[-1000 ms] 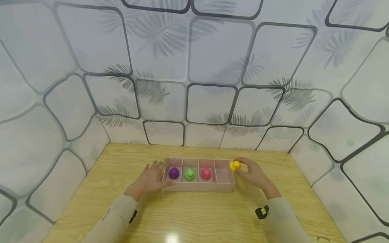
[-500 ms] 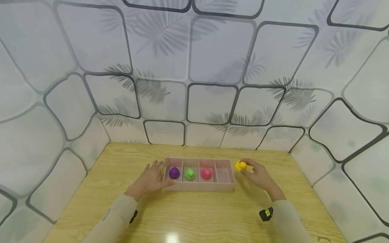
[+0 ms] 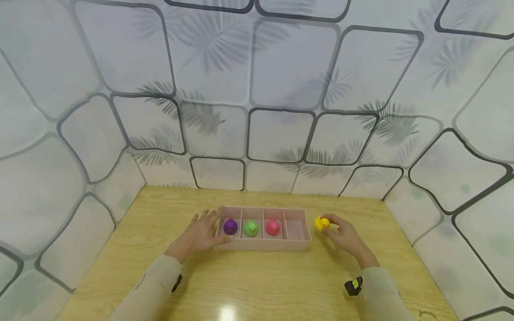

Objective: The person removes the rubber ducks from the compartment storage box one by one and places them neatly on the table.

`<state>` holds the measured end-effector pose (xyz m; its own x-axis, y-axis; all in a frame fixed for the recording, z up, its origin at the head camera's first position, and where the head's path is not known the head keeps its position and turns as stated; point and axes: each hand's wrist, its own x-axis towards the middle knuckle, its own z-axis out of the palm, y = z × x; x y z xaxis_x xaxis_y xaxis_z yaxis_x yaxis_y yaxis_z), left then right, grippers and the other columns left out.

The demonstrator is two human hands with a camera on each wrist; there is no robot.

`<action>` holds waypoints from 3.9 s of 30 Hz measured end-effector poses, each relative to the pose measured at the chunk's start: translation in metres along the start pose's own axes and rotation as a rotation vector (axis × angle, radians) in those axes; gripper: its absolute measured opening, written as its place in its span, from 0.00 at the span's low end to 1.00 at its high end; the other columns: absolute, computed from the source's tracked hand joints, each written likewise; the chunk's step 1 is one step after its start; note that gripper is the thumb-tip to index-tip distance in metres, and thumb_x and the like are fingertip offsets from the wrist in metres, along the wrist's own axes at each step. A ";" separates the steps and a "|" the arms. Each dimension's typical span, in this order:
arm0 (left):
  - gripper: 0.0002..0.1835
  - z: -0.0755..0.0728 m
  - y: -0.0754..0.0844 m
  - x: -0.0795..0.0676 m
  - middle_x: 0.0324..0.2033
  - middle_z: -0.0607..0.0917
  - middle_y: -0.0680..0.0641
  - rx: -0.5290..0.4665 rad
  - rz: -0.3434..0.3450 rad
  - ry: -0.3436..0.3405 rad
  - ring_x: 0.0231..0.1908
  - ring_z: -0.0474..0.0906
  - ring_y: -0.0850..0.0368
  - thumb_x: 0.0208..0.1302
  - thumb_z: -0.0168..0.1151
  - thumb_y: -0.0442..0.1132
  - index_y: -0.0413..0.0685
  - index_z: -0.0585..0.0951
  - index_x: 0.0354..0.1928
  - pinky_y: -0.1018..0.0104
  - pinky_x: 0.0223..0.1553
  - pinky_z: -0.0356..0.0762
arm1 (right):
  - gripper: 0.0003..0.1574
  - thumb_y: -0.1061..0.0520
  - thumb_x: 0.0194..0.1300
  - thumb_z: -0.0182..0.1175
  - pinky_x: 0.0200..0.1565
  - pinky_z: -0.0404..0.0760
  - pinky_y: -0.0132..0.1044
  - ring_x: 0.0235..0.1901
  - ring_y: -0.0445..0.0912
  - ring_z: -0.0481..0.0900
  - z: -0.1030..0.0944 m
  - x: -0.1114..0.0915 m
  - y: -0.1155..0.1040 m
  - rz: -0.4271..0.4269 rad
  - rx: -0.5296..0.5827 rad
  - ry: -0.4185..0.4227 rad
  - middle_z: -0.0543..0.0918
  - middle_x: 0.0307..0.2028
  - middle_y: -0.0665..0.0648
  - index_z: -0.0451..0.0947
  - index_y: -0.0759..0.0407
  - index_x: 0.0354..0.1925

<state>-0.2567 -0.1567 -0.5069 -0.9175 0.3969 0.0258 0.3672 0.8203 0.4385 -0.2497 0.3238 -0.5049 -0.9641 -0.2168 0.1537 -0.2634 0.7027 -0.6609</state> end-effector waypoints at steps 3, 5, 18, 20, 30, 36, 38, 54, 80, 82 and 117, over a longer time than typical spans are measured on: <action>0.60 0.000 0.000 0.000 0.77 0.64 0.28 0.000 0.002 0.001 0.78 0.54 0.22 0.65 0.61 0.75 0.48 0.50 0.85 0.22 0.77 0.47 | 0.26 0.58 0.76 0.62 0.62 0.74 0.77 0.65 0.71 0.77 0.001 -0.002 0.003 0.014 0.008 -0.008 0.81 0.64 0.72 0.75 0.64 0.67; 0.60 0.000 -0.001 0.000 0.77 0.65 0.28 -0.001 -0.001 0.002 0.78 0.54 0.22 0.64 0.61 0.76 0.49 0.51 0.85 0.22 0.77 0.47 | 0.26 0.58 0.76 0.62 0.62 0.74 0.77 0.65 0.71 0.77 0.002 -0.003 0.004 0.020 0.010 -0.007 0.80 0.65 0.73 0.75 0.65 0.68; 0.60 0.001 -0.001 0.001 0.77 0.65 0.29 -0.013 -0.006 -0.003 0.79 0.53 0.24 0.64 0.60 0.77 0.49 0.51 0.85 0.22 0.77 0.45 | 0.26 0.60 0.75 0.65 0.66 0.74 0.71 0.64 0.73 0.76 0.008 -0.004 0.022 0.033 -0.019 -0.008 0.78 0.66 0.75 0.75 0.68 0.67; 0.60 0.001 0.000 0.001 0.77 0.66 0.29 -0.010 -0.005 -0.001 0.79 0.53 0.24 0.64 0.61 0.76 0.49 0.52 0.85 0.23 0.77 0.45 | 0.26 0.61 0.74 0.64 0.67 0.73 0.71 0.64 0.73 0.76 0.009 -0.004 0.021 0.049 -0.029 -0.008 0.79 0.66 0.75 0.76 0.67 0.67; 0.60 -0.001 0.001 0.000 0.77 0.66 0.28 -0.009 0.003 0.000 0.78 0.54 0.22 0.64 0.61 0.76 0.45 0.53 0.85 0.22 0.76 0.46 | 0.27 0.60 0.74 0.61 0.67 0.71 0.74 0.66 0.75 0.74 0.009 0.001 0.023 0.092 -0.067 -0.039 0.79 0.65 0.76 0.75 0.65 0.68; 0.60 -0.002 0.002 0.000 0.77 0.65 0.29 -0.018 -0.002 -0.003 0.78 0.54 0.22 0.64 0.61 0.75 0.46 0.53 0.85 0.22 0.77 0.46 | 0.27 0.61 0.74 0.62 0.67 0.72 0.72 0.66 0.75 0.75 0.012 0.005 0.026 0.091 -0.081 -0.031 0.80 0.64 0.76 0.74 0.65 0.68; 0.60 -0.002 0.001 0.000 0.77 0.65 0.29 -0.013 -0.002 -0.004 0.78 0.54 0.23 0.64 0.61 0.75 0.46 0.53 0.85 0.22 0.77 0.46 | 0.27 0.61 0.73 0.62 0.67 0.73 0.72 0.65 0.75 0.76 0.012 0.005 0.027 0.087 -0.086 -0.026 0.80 0.63 0.76 0.75 0.65 0.67; 0.59 -0.002 0.001 0.000 0.78 0.65 0.30 0.005 0.008 -0.013 0.78 0.54 0.23 0.65 0.61 0.75 0.45 0.53 0.85 0.22 0.76 0.47 | 0.27 0.60 0.73 0.64 0.63 0.76 0.71 0.60 0.74 0.79 0.016 0.007 0.029 0.053 -0.146 -0.035 0.81 0.62 0.77 0.75 0.68 0.66; 0.60 -0.001 0.000 0.000 0.78 0.65 0.30 0.003 0.017 0.001 0.78 0.55 0.23 0.64 0.61 0.75 0.47 0.51 0.85 0.22 0.76 0.48 | 0.35 0.60 0.69 0.66 0.63 0.76 0.71 0.59 0.70 0.81 0.007 0.010 0.017 0.089 -0.122 -0.057 0.77 0.66 0.78 0.71 0.64 0.71; 0.60 -0.001 0.000 0.000 0.78 0.65 0.30 0.008 0.017 0.001 0.78 0.55 0.23 0.64 0.61 0.76 0.47 0.51 0.85 0.22 0.76 0.49 | 0.36 0.60 0.70 0.67 0.65 0.73 0.73 0.66 0.75 0.74 0.005 0.012 0.012 0.081 -0.108 -0.042 0.75 0.69 0.77 0.70 0.63 0.72; 0.61 0.000 -0.001 0.002 0.78 0.65 0.31 -0.021 -0.011 -0.009 0.79 0.53 0.23 0.63 0.61 0.76 0.46 0.53 0.85 0.22 0.77 0.47 | 0.28 0.57 0.70 0.69 0.56 0.82 0.62 0.60 0.61 0.83 0.029 0.039 -0.069 -0.190 0.025 0.034 0.86 0.60 0.64 0.79 0.62 0.65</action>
<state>-0.2583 -0.1565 -0.5076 -0.9201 0.3915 0.0131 0.3537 0.8157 0.4577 -0.2677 0.2474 -0.4747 -0.8980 -0.3202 0.3016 -0.4397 0.6341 -0.6360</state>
